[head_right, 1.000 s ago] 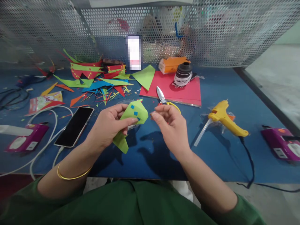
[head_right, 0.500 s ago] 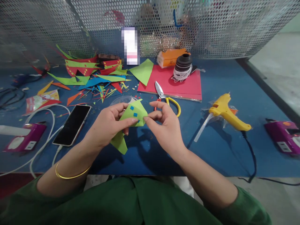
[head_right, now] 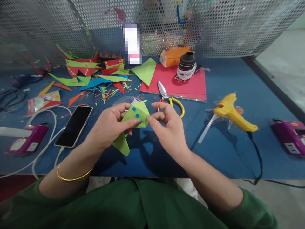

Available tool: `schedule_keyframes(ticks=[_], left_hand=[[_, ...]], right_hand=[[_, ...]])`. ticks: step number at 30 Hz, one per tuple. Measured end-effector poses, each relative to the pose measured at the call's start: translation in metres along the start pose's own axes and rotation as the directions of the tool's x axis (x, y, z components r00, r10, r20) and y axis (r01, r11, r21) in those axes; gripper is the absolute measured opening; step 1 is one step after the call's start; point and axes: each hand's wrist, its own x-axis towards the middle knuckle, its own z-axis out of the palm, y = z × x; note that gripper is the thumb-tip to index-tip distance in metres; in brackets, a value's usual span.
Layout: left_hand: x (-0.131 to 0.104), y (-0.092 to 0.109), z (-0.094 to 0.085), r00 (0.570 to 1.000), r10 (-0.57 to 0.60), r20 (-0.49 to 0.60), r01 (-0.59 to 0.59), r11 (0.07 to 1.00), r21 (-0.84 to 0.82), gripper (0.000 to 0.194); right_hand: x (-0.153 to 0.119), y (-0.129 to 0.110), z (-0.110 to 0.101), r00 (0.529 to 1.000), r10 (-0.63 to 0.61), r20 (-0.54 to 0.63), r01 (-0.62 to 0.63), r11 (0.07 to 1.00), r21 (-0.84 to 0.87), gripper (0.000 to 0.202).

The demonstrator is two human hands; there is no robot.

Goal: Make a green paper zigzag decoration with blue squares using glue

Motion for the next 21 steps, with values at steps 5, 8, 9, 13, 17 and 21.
schedule_keyframes(ticks=[5,8,9,13,17,21], left_hand=[[-0.0046,0.0037,0.004,0.997,0.044,-0.058,-0.04,0.996,0.079,0.029],[-0.0074,0.0047,0.0067,0.993,0.082,-0.083,-0.069,0.987,0.147,0.026],[-0.0079,0.0046,0.0074,0.992,0.094,-0.087,-0.08,0.984,0.158,0.024],[-0.0077,0.0028,0.009,0.989,0.116,-0.092,-0.102,0.983,0.15,0.02],[-0.0068,0.002,0.0093,0.988,0.11,-0.104,-0.097,0.987,0.126,0.021],[-0.0071,0.0033,0.0089,0.988,0.106,-0.109,-0.092,0.988,0.124,0.02]], right_hand=[[0.0003,0.0029,0.0021,0.999,0.027,0.024,-0.028,0.999,0.031,0.042],[0.0006,0.0048,0.0032,1.0,0.01,0.027,-0.011,1.0,0.027,0.039],[0.0007,0.0053,0.0034,1.0,0.007,0.023,-0.007,1.0,0.028,0.038],[0.0005,0.006,0.0032,1.0,0.006,0.016,-0.007,1.0,0.026,0.039],[-0.0004,0.006,0.0033,1.0,-0.01,0.019,0.009,0.999,0.032,0.039],[-0.0019,0.0057,0.0035,1.0,-0.019,0.025,0.018,0.999,0.026,0.041]])
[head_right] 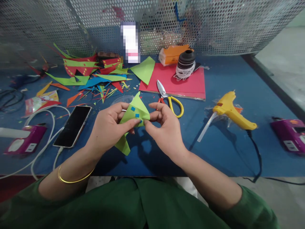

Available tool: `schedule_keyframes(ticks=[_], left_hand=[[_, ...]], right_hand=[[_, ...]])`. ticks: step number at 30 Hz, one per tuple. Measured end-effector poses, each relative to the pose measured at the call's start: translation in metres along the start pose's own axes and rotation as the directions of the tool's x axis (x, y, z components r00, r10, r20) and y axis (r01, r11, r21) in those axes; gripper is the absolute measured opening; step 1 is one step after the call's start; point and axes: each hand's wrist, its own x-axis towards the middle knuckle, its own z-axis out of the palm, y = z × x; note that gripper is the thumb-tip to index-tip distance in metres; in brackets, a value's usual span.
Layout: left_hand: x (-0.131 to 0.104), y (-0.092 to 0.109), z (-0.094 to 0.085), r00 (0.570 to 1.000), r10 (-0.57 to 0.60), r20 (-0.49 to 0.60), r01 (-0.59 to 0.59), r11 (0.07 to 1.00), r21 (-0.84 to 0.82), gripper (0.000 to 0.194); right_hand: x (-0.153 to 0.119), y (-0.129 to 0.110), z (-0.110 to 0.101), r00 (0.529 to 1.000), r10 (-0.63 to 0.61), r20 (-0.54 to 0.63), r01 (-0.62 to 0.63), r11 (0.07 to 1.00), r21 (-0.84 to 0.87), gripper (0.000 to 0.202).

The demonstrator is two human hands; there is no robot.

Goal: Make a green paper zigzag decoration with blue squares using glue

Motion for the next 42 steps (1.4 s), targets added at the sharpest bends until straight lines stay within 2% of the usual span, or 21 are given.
schedule_keyframes(ticks=[6,9,12,15,18,21,24,27,29,32,37,42], left_hand=[[0.002,0.0,-0.003,1.0,-0.022,-0.017,0.022,0.999,-0.027,0.023],[0.004,-0.002,-0.005,0.999,-0.043,-0.009,0.042,0.996,-0.074,0.024],[0.005,-0.004,-0.006,0.999,-0.053,0.007,0.054,0.993,-0.104,0.024],[0.006,-0.006,-0.007,0.998,-0.06,0.001,0.059,0.992,-0.11,0.024],[0.006,-0.006,-0.008,0.998,-0.064,-0.007,0.063,0.99,-0.124,0.024],[0.006,-0.007,-0.009,0.998,-0.064,-0.008,0.062,0.989,-0.137,0.025],[0.005,-0.007,-0.009,0.999,-0.05,-0.005,0.049,0.987,-0.153,0.025],[0.004,-0.007,-0.007,1.0,-0.024,0.001,0.023,0.989,-0.145,0.023],[0.004,-0.006,-0.005,1.0,0.001,-0.007,-0.002,0.994,-0.108,0.022],[0.002,-0.004,-0.003,1.0,0.03,-0.005,-0.03,0.998,-0.046,0.018],[0.002,-0.004,0.0,0.999,0.025,0.025,-0.024,0.999,-0.031,0.011],[0.003,-0.006,0.002,0.999,0.024,0.047,-0.02,0.997,-0.071,0.013]], right_hand=[[0.0,-0.001,-0.001,0.999,0.006,0.032,-0.008,0.997,0.072,0.038],[0.003,-0.002,-0.004,1.0,0.019,-0.006,-0.018,0.994,0.111,0.032],[0.006,-0.003,-0.008,0.997,0.006,-0.079,-0.001,0.999,0.053,0.022],[0.007,-0.003,-0.013,0.991,-0.075,-0.111,0.067,0.995,-0.073,0.008],[0.006,-0.001,-0.015,0.98,-0.145,-0.137,0.135,0.988,-0.08,0.024],[0.006,0.0,-0.015,0.98,-0.141,-0.144,0.136,0.99,-0.044,0.038],[0.007,-0.001,-0.014,0.976,-0.152,-0.158,0.132,0.982,-0.134,0.048],[0.008,-0.004,-0.011,0.994,-0.09,-0.063,0.082,0.99,-0.116,0.032],[0.008,-0.006,-0.009,0.999,-0.007,0.032,0.01,0.997,-0.078,0.036],[0.006,-0.005,-0.004,0.992,0.07,0.104,-0.059,0.992,-0.112,0.044],[0.003,0.0,0.0,0.99,0.068,0.121,-0.053,0.991,-0.125,0.048],[0.002,0.002,0.0,0.991,0.002,0.132,0.01,0.995,-0.095,0.035]])
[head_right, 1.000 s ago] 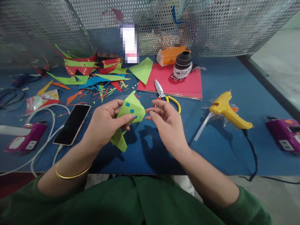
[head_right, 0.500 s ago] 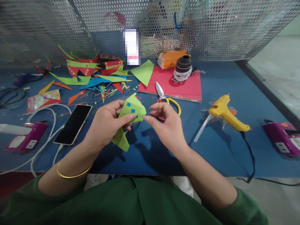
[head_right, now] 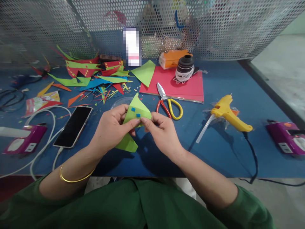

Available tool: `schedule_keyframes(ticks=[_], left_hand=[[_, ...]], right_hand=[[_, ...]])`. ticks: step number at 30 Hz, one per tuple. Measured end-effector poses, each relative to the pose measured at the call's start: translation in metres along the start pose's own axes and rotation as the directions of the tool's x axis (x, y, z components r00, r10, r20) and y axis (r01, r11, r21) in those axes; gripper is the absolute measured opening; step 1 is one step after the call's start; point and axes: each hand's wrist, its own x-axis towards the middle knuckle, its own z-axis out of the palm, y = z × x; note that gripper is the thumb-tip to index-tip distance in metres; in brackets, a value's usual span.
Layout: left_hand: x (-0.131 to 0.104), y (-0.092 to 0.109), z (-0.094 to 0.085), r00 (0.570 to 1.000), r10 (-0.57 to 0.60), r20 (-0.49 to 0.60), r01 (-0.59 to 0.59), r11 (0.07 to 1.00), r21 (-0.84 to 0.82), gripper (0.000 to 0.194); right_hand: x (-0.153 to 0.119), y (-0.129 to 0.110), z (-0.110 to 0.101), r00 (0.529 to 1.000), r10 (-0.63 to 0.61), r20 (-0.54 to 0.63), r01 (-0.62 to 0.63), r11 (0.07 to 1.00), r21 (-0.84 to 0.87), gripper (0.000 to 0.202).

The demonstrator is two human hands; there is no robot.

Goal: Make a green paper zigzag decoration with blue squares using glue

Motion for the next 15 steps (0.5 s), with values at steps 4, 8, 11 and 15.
schedule_keyframes(ticks=[4,8,11,15], left_hand=[[0.0007,0.0008,-0.0006,1.0,0.001,-0.005,-0.001,1.0,-0.004,0.013],[0.0006,0.0017,-0.0029,1.0,-0.006,0.002,0.006,1.0,-0.007,0.016],[0.0013,0.0006,-0.005,1.0,0.007,0.001,-0.007,1.0,-0.007,0.017],[0.0032,-0.0012,-0.0085,1.0,0.001,-0.015,-0.001,1.0,-0.001,0.017]], right_hand=[[-0.0006,-0.0006,-0.0001,1.0,-0.005,0.019,0.005,1.0,0.014,0.028],[-0.0008,-0.0012,-0.0013,0.999,0.015,0.048,-0.017,0.999,0.029,0.025],[-0.0005,-0.0017,-0.0027,0.996,0.045,0.072,-0.048,0.998,0.042,0.022],[0.0,-0.0034,-0.006,0.994,0.059,0.095,-0.064,0.997,0.05,0.023]])
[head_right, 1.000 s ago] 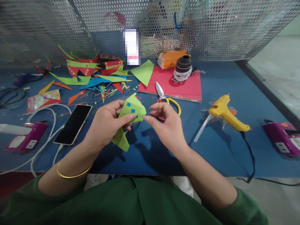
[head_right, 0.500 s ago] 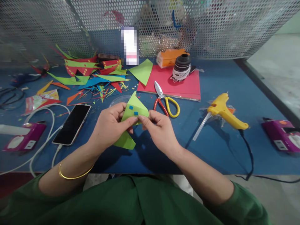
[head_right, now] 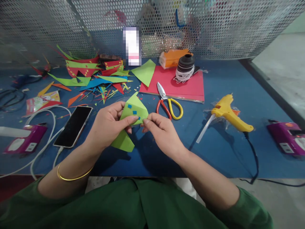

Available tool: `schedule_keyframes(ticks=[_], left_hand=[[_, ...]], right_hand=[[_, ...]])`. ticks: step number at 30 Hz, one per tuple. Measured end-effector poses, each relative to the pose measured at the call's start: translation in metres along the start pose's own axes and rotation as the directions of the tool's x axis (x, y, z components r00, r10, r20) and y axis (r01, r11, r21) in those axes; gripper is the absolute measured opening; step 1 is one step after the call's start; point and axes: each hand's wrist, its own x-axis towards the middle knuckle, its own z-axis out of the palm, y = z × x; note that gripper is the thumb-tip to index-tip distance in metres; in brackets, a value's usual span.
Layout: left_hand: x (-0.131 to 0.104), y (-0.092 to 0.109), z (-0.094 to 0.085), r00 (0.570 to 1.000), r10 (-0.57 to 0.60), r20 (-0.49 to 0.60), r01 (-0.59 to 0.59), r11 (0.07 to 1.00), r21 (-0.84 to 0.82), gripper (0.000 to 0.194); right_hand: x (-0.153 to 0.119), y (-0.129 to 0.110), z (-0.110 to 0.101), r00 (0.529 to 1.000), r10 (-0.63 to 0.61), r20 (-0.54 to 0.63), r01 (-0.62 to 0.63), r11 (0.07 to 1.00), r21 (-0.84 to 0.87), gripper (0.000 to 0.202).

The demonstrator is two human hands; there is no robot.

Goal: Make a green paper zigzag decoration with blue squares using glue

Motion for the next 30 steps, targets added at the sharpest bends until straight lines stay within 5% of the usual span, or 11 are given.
schedule_keyframes(ticks=[3,8,11,12,22,30], left_hand=[[0.001,0.0,-0.003,1.0,-0.01,-0.023,0.01,1.0,-0.006,0.018],[0.001,0.0,-0.006,0.999,-0.029,-0.032,0.029,1.0,0.004,0.019],[0.0,0.0,-0.005,0.999,-0.028,-0.033,0.028,1.0,-0.001,0.018],[0.0,0.0,-0.004,0.999,-0.027,-0.032,0.026,1.0,-0.004,0.018],[-0.002,0.003,0.003,1.0,-0.002,-0.012,0.002,0.999,0.039,0.014],[-0.005,0.005,0.007,0.999,-0.026,0.029,0.025,0.999,0.035,0.014]], right_hand=[[-0.001,-0.002,-0.003,1.0,-0.001,-0.031,0.001,1.0,0.002,0.026],[0.001,-0.003,-0.008,0.926,-0.137,-0.352,0.118,0.99,-0.075,0.049],[0.006,-0.001,-0.011,0.877,-0.195,-0.438,0.174,0.981,-0.088,0.017],[0.007,0.0,-0.011,0.882,-0.188,-0.433,0.172,0.982,-0.077,0.005],[0.001,-0.003,-0.002,0.984,-0.055,-0.171,0.049,0.998,-0.042,0.027],[0.001,0.001,0.005,0.991,0.029,-0.134,-0.042,0.995,-0.095,0.054]])
